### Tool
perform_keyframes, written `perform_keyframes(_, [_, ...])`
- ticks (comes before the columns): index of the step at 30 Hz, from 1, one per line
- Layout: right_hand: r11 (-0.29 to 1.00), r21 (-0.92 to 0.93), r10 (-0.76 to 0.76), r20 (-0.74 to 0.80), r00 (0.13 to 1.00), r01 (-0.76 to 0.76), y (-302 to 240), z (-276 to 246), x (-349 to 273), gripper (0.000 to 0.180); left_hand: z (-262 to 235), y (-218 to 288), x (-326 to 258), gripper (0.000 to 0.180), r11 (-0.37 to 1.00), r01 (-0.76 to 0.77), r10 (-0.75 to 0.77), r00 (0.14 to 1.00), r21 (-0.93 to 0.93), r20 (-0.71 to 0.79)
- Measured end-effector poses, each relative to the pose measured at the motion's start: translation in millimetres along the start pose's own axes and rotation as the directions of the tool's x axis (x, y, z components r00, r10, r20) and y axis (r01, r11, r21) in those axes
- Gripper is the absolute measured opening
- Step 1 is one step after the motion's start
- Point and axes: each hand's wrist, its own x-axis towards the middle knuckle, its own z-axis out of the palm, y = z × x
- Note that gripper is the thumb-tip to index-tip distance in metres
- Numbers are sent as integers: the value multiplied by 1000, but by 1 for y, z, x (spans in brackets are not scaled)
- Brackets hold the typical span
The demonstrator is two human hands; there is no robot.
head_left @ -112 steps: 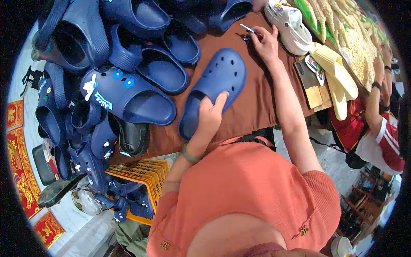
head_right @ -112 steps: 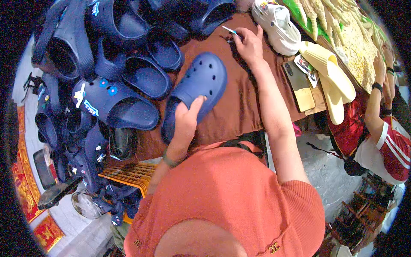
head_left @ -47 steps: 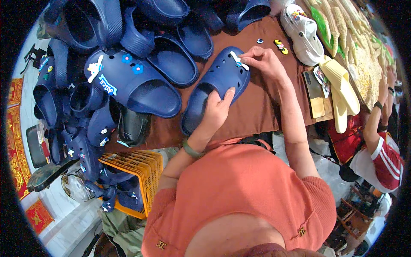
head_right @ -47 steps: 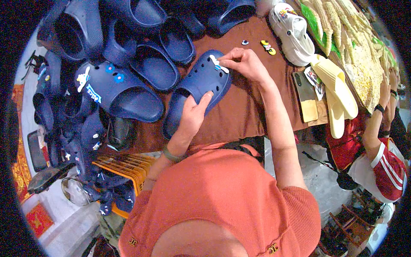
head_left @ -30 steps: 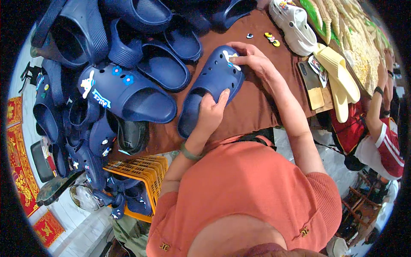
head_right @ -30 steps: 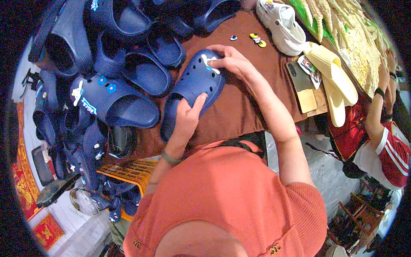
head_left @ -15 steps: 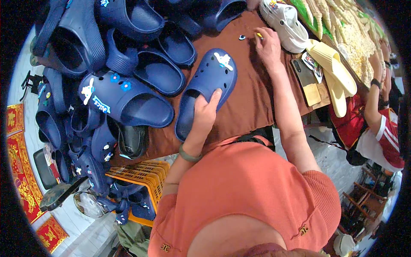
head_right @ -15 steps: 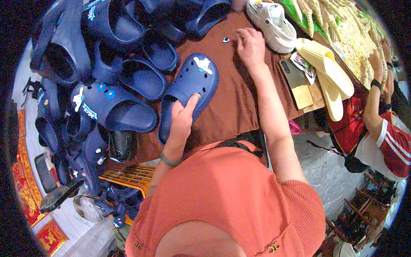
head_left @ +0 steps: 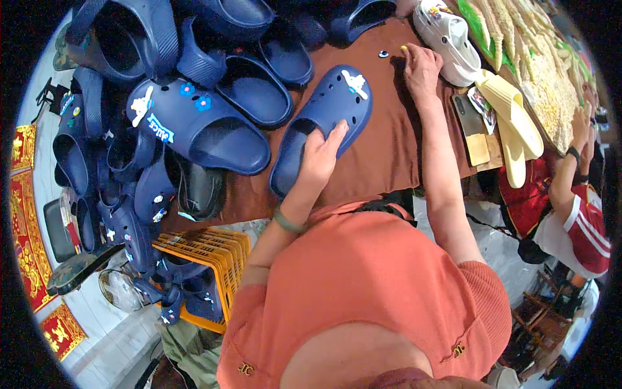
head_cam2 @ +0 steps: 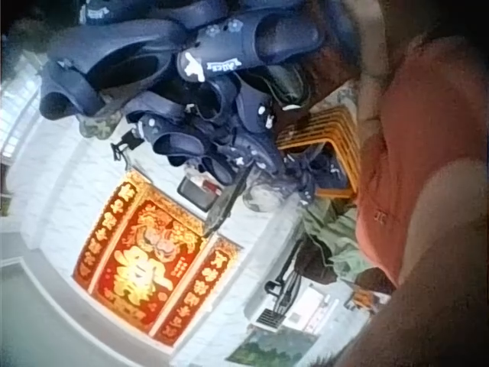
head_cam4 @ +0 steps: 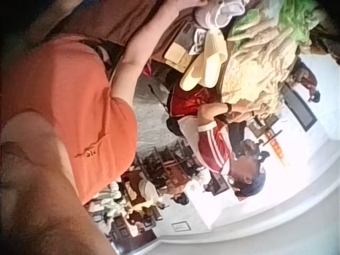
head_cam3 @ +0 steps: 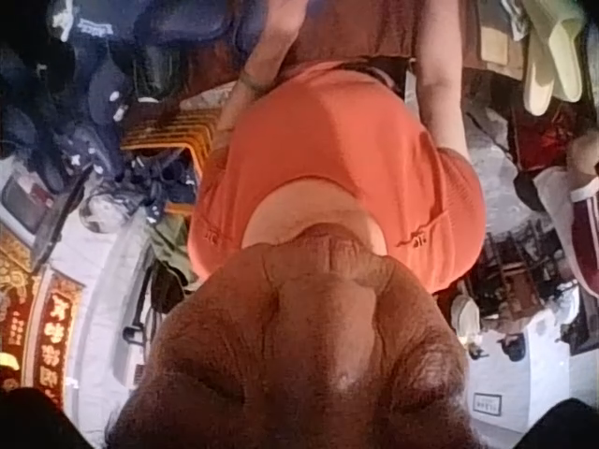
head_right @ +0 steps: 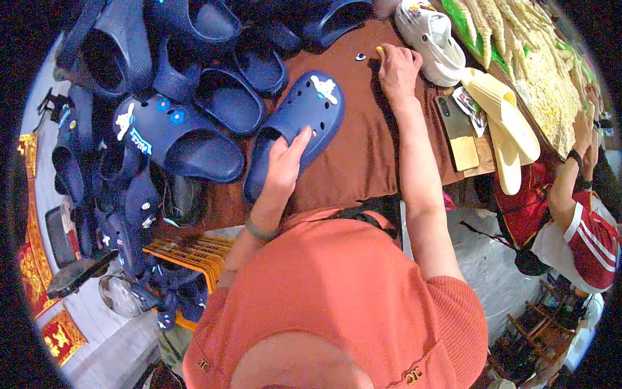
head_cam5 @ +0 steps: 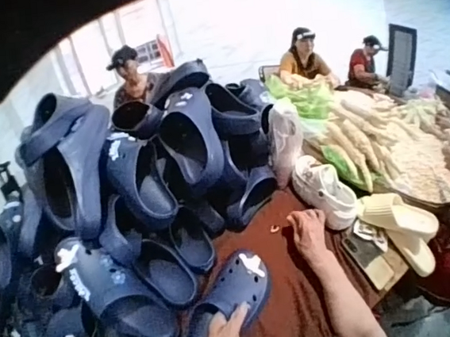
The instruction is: Attaching decorative charms to rubber clogs.
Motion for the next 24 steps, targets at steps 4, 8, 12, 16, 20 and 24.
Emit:
perform_keyframes(4, [891, 410, 150, 145, 978, -198, -29, -20, 5, 16, -4, -9, 4, 30, 1000, -3, 3, 999, 10, 36])
perform_keyframes(8, [276, 770, 162, 554, 817, -576, -70, -41, 2, 20, -5, -21, 5, 37, 989, -38, 18, 990, 140, 138])
perform_keyframes(12, [302, 757, -99, 630, 771, -579, -89, -55, 2, 20, -1, -10, 1, 27, 986, -117, 87, 969, 120, 232])
perform_keyframes(16, [610, 757, -282, 485, 828, -235, -95, -52, 4, 19, -1, -10, 0, 29, 976, -183, 148, 955, 120, 257])
perform_keyframes(20, [694, 704, -260, 441, 859, -151, -97, -43, -2, 16, -3, -11, 0, 27, 967, -182, 127, 952, 180, 279])
perform_keyframes(24, [663, 745, -343, 392, 854, -76, -93, -42, 1, 18, -3, -12, 0, 25, 965, -166, 114, 963, 204, 243])
